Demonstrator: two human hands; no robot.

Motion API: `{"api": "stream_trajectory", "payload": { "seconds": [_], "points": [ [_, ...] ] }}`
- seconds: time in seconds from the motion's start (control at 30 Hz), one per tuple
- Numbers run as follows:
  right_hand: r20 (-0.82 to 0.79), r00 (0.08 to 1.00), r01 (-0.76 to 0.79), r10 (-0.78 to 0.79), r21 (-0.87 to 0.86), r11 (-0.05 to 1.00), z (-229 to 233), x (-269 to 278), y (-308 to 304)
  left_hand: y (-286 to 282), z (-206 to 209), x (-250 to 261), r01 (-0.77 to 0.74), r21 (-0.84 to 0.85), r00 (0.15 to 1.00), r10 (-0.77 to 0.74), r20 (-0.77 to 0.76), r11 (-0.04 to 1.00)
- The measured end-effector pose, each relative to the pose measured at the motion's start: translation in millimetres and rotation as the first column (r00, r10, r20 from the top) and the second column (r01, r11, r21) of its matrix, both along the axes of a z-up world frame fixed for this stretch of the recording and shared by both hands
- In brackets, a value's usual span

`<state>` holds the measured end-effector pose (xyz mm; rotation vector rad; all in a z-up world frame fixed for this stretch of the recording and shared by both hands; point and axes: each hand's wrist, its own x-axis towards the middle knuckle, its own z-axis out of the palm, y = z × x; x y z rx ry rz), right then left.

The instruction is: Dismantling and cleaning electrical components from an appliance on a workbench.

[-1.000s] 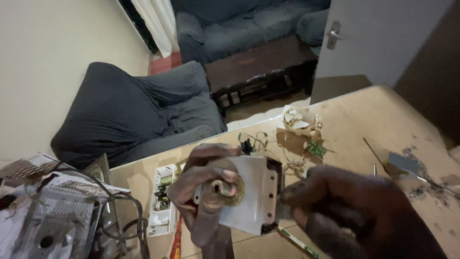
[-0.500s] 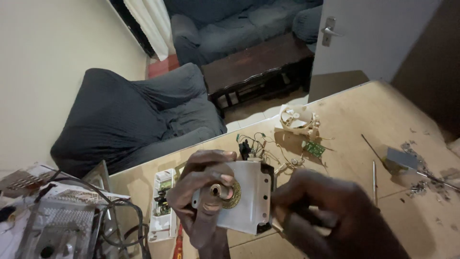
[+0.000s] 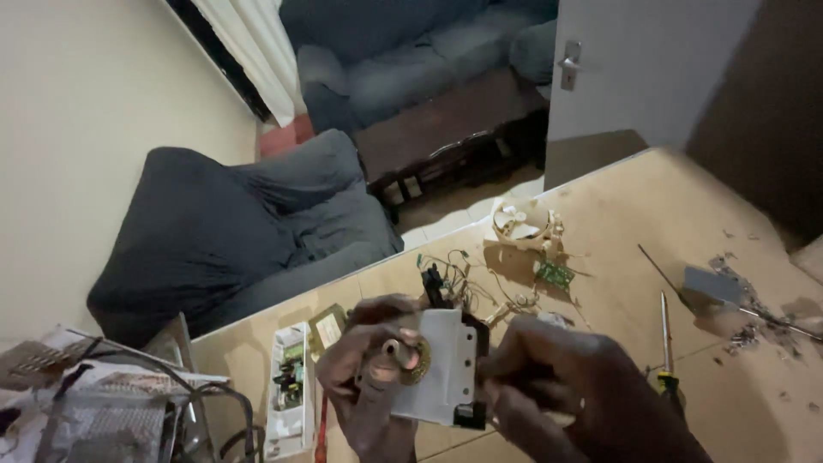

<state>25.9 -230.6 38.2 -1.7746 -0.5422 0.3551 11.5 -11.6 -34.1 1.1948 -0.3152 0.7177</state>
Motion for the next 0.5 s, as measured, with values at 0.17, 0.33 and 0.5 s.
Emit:
{"api": "stream_trajectory", "payload": {
  "seconds": [0.17,0.33,0.5],
  "points": [
    [-0.006,1.0,0.02,-0.02,0.051,0.998,5,-1,3,54,-159,37,0.385,-0.207,0.91,-0.333,0.245,0.899],
    [0.0,1.0,0.0,0.0,0.027,1.0,1,2,5,-2,-11,1,0.092,-0.087,0.99,-0.082,0.111,0.992],
    [-0.104,0.982,0.133,-0.155,-0.192,0.972,13,1,8,-2,-38,3,0.189,-0.222,0.971,-0.149,0.185,0.956]
  ]
}}
